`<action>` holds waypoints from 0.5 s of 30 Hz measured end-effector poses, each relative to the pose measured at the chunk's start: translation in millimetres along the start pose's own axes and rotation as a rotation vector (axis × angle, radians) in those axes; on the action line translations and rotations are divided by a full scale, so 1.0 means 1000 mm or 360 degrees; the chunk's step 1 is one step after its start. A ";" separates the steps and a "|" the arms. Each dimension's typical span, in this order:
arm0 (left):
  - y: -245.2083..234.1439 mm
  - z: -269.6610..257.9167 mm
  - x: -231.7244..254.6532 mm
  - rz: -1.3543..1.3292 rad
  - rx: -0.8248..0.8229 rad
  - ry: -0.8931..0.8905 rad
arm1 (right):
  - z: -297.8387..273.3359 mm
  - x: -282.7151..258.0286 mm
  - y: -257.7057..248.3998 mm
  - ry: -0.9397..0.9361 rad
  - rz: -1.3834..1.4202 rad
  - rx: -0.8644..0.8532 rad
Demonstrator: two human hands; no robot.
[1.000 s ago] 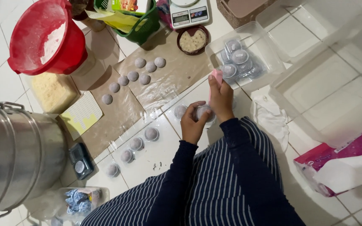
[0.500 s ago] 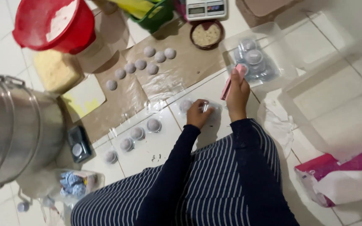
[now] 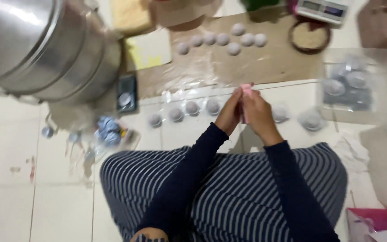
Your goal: Packaging small white dough balls into individual plastic blister packs and sealing them with a stapler.
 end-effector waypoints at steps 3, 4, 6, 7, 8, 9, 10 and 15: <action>-0.087 0.012 0.004 -0.0439 0.0390 -0.0069 | -0.032 -0.055 0.075 -0.0430 -0.0121 -0.0224; -0.107 -0.004 0.022 -0.0470 0.0415 -0.0039 | -0.044 -0.071 0.090 -0.0457 -0.0128 -0.0265; -0.159 -0.037 0.056 -0.0602 0.0734 -0.0049 | -0.074 -0.109 0.126 -0.0759 -0.0090 -0.0387; -0.181 -0.040 0.069 -0.0643 0.0767 -0.0017 | -0.087 -0.123 0.137 -0.0787 -0.0095 -0.0441; -0.205 -0.043 0.078 -0.0740 0.0820 -0.0096 | -0.103 -0.139 0.149 -0.0890 0.0038 -0.0531; -0.229 -0.047 0.087 -0.0844 0.0871 -0.0173 | -0.119 -0.155 0.161 -0.0989 0.0174 -0.0627; -0.248 -0.045 0.092 -0.0893 0.0903 -0.0139 | -0.122 -0.161 0.178 -0.1014 0.0171 -0.0690; -0.355 -0.029 0.093 -0.0370 0.1430 0.0437 | -0.130 -0.171 0.243 -0.1477 0.0227 -0.0749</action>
Point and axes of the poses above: each hand's wrist, its own z-axis towards the middle knuckle, its own y-axis out of the palm, x = y × z, the point moved 5 cm from there along z, towards the middle knuckle, and after that the axes turned 15 degrees about x, right-handed, at the moved point
